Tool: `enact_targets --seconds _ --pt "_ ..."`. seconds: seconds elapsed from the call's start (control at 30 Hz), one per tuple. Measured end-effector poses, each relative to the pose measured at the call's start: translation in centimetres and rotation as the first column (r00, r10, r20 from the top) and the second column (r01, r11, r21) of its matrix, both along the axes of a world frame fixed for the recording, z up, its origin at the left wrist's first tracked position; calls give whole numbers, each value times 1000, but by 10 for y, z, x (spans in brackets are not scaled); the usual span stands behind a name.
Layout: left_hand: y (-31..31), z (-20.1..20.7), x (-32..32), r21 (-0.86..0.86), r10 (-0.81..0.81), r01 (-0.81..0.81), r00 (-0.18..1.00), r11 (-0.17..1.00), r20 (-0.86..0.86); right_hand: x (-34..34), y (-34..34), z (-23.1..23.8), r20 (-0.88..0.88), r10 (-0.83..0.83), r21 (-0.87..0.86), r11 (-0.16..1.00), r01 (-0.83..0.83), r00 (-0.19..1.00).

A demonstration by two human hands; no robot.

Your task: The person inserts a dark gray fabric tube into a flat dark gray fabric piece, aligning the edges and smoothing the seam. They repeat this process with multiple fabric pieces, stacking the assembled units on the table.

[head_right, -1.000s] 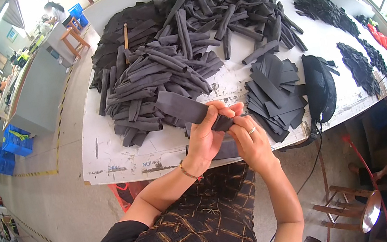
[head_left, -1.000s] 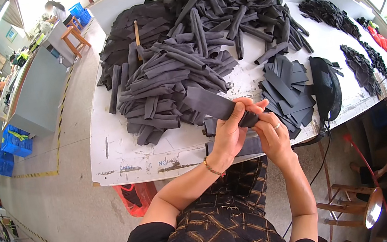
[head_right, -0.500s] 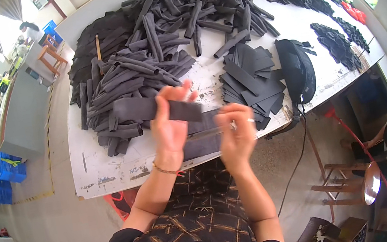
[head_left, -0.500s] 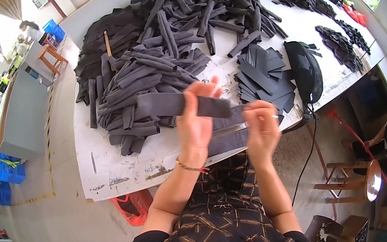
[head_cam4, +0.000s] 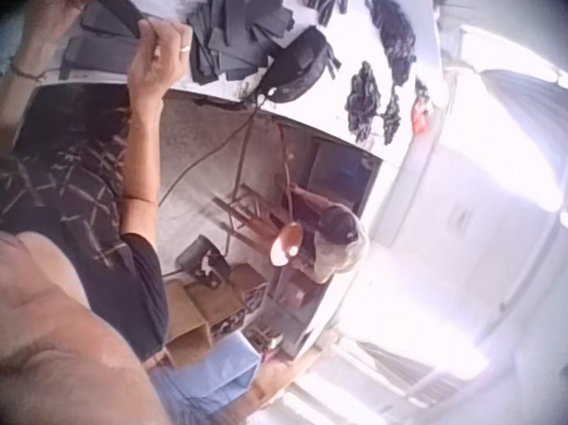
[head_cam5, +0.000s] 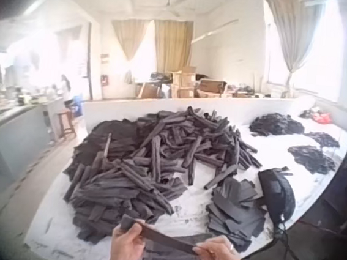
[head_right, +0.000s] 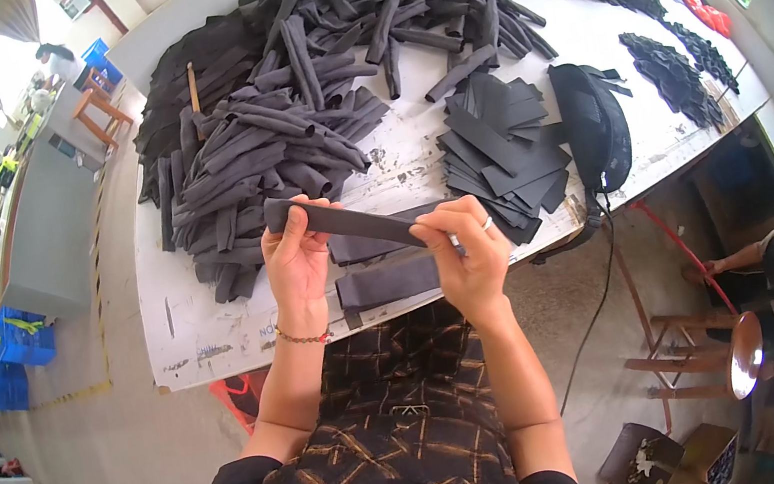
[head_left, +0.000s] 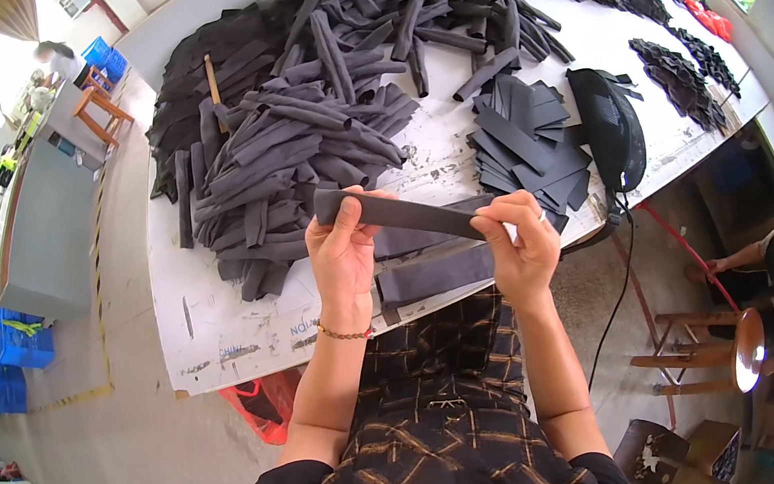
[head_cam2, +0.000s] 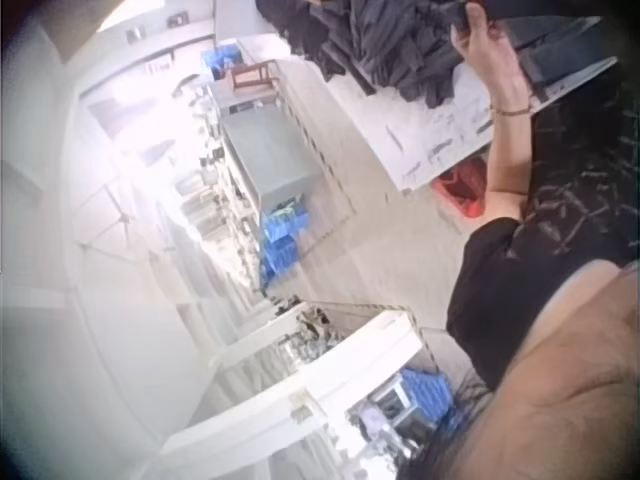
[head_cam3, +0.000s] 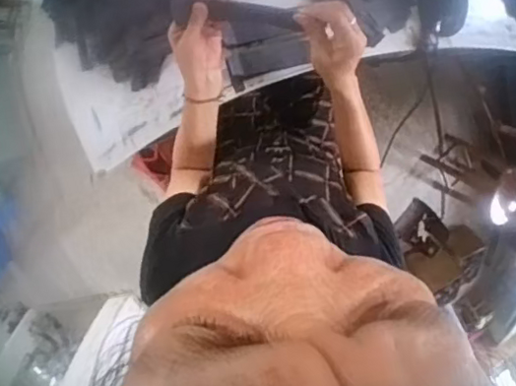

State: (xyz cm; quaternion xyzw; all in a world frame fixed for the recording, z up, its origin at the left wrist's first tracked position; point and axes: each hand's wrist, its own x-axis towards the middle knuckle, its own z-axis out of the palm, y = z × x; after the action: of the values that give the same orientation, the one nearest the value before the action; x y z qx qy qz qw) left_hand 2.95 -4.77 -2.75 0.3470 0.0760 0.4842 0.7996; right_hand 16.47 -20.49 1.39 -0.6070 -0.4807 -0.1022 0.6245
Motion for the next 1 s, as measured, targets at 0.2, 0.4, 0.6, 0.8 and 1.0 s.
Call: enact_targets --seconds 0.2,0.4,0.6,0.8,1.0 --pt "-3 5 -5 51 -26 23 999 998 42 5 1 -16 -170 63 42 998 -56 984" --pt "1 4 -13 153 38 -22 994 988 -100 9 0 -9 -39 27 -21 999 -27 999" --pt "-1 12 -12 177 29 -21 999 984 -41 11 0 -15 -113 90 25 996 -87 990" --pt "-3 15 -12 44 46 -40 990 998 -131 20 -6 -14 -691 314 129 940 -316 651" --pt "-41 10 -38 408 288 3 704 913 -649 35 -41 -15 -597 -30 -344 912 -222 802"
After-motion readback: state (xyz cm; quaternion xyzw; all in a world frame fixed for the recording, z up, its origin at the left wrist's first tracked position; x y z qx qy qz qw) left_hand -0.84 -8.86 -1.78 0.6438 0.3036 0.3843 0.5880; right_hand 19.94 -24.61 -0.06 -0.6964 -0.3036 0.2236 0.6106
